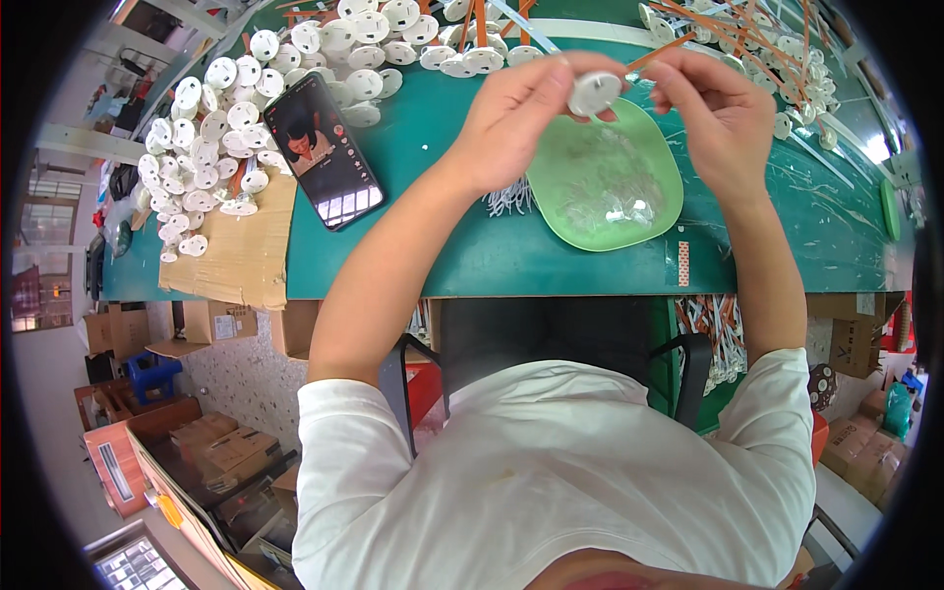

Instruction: Assembling small white plastic components with thin wire stems at a manual workstation.

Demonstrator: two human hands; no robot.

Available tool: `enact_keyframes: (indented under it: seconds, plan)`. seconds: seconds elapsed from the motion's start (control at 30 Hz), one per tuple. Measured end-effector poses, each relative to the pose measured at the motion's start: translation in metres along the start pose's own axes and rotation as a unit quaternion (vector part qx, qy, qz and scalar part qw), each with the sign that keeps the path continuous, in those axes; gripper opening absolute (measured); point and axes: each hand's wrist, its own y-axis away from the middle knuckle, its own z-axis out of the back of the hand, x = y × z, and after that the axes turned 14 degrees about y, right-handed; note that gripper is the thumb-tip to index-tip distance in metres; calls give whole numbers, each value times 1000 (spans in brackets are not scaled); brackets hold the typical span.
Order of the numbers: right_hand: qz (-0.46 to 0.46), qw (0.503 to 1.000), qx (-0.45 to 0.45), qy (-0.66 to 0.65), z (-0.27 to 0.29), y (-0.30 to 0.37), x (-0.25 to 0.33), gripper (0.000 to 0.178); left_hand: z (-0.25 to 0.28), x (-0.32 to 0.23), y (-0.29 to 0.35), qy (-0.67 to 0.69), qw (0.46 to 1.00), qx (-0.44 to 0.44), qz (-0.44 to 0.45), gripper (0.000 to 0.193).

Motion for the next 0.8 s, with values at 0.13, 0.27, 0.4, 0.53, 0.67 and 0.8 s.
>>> enact_keyframes:
  seconds: [0.13, 0.27, 0.4, 0.53, 0.67, 0.8]
  plan:
    - [18, 996, -87, -7, 10, 1, -9, 15, -6, -2, 6, -23, 999, 41, -4, 28]
    - [45, 994, -100, -9, 7, 2, -4, 15, -2, -2, 4, -95, 994, 44, -43, 28]
    - [174, 961, -155, 146, 0, 5, 12, 9, 1, -9, 3, -112, 990, -7, -86, 36]
    - [319, 907, -152, 230, -4, 2, 14, 12, 2, -8, 0, -79, 987, -1, -140, 44]
    - [313, 902, -150, 256, -1, 3, 15, 13, -1, -14, 1, -49, 992, -25, -114, 43]
    - [343, 889, -129, 273, -4, 4, 17, 15, 4, -16, 1, 13, 994, 0, -109, 42]
